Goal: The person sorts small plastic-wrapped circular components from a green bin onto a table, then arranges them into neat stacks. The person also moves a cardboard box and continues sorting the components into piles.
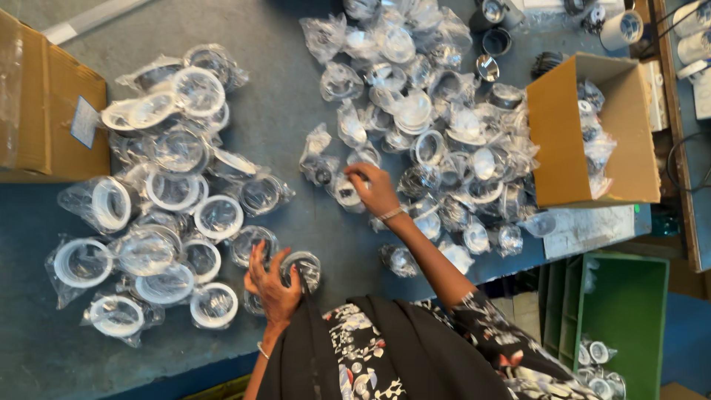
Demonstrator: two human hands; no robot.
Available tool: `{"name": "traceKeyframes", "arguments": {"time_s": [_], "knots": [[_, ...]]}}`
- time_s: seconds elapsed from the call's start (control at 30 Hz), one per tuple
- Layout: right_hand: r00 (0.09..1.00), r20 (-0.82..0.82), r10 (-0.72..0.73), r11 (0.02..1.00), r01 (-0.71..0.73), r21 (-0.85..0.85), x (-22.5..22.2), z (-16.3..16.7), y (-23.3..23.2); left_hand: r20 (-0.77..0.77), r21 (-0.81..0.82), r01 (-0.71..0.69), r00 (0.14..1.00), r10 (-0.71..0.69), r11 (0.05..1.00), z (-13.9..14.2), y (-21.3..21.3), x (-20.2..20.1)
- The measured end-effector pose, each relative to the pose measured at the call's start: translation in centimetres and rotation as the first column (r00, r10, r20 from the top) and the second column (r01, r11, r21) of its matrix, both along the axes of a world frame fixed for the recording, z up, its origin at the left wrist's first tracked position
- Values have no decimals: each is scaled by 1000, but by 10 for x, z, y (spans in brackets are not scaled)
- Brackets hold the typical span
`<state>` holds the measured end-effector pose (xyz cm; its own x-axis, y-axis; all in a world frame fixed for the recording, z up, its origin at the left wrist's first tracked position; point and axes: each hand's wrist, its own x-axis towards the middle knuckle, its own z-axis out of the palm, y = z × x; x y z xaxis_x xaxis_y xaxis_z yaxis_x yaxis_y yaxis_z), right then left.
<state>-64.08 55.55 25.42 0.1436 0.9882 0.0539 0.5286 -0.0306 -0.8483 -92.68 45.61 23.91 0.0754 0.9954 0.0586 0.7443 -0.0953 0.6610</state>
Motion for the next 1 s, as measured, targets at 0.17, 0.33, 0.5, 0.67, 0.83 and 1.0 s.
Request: {"name": "traceKeyframes", "arguments": {"time_s": [0.17, 0.33, 0.5, 0.67, 0.83, 1.0], "knots": [[975, -98, -201, 970, 184, -158, 29, 4, -110, 719, -220, 347, 689, -89, 912, 121, 30, 9], [975, -121, -185, 972, 164, -167, 27, 15, -171, 840, 360, 700, 45, -541, 617, 270, -12, 0], [960, -125, -251, 957, 227, -179, 25, 18, -212, 799, 477, 879, -434, -417, -1, 299, -39, 27], [872, -206, -444, 893, 414, -174, 36, -3, -237, 814, 492, 845, -531, -233, -209, 297, -64, 32], [775, -389, -498, 858, 505, -94, 54, -32, -216, 817, 466, 837, -532, -223, -287, 295, -71, 26], [521, -603, -604, 769, 580, -270, 66, -48, -150, 820, 448, 836, -526, -227, -316, 298, -71, 28]]}}
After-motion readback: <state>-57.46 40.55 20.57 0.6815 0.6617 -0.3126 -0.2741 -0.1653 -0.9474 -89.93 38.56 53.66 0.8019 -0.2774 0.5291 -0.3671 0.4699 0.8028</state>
